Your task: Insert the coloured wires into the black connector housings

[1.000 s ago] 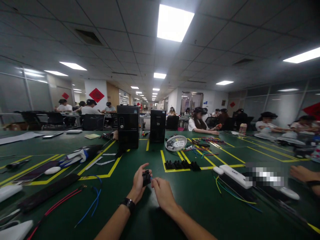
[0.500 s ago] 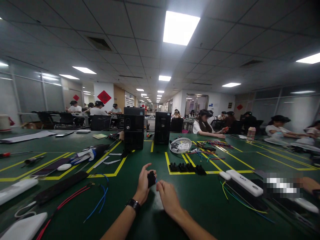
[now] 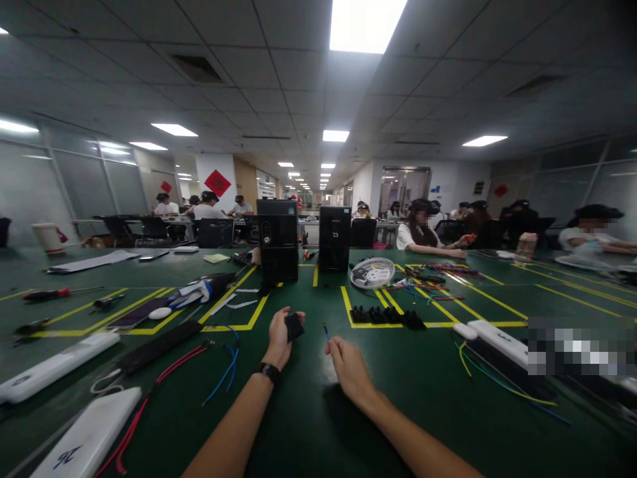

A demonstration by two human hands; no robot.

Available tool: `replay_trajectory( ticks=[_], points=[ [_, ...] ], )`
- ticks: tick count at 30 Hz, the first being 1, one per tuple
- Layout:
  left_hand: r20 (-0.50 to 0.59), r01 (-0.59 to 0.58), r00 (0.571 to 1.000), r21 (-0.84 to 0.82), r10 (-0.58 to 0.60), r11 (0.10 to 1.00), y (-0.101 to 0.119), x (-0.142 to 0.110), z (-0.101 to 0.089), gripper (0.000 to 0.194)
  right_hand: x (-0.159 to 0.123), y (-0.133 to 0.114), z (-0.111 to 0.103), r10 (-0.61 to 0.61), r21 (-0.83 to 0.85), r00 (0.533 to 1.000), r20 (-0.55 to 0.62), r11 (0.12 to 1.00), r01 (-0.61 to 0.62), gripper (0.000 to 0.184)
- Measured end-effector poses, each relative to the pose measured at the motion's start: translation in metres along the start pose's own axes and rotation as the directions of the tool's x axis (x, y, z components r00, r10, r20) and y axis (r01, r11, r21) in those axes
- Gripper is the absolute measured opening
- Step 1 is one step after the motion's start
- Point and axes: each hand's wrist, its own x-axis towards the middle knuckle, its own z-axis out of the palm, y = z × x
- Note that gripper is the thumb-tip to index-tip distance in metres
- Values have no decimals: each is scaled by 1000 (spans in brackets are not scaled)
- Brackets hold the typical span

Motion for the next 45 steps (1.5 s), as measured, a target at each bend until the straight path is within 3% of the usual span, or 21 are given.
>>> replay_trajectory(
  ticks=[3,6,11,15,22,26,29,32,35,39,42,45],
  points=[
    [91,-8,995,381,-29,924,-17,8,-3,24,4,3,-2,-6,-57,999,32,998,8,34],
    [115,-13,992,487,-50,873,-24,36,-3,21,5,8,-3,0,-135,996,95,991,13,33],
    [134,-29,987,680,-86,733,-7,103,-28,28,5,13,-5,39,-277,987,153,961,5,30],
    [202,-99,973,808,-115,581,14,132,-57,43,4,14,-3,25,-292,987,160,956,24,27],
    [355,-315,930,903,-94,290,45,138,-82,52,4,32,5,-88,-149,990,107,983,103,50],
    [503,-469,834,863,-228,187,57,135,-83,55,5,34,3,-174,-110,977,124,976,188,50],
    [534,-529,774,841,-341,117,63,132,-83,51,2,29,0,-188,-95,970,156,974,204,44],
    [523,-548,768,835,-369,41,68,131,-88,45,-2,21,-5,-151,-73,972,179,984,166,38],
    [509,-552,781,833,-362,-18,76,132,-96,49,5,12,-4,-42,-15,972,229,999,46,37],
    [529,-572,788,818,-315,-57,96,132,-100,48,32,-16,25,0,16,934,357,1000,-6,37],
    [573,-607,776,791,-264,-69,112,125,-94,43,54,-47,71,-64,26,907,415,998,59,41],
    [618,-651,745,755,-252,-73,124,111,-85,39,66,-79,119,-153,113,845,513,987,111,53]
  ],
)
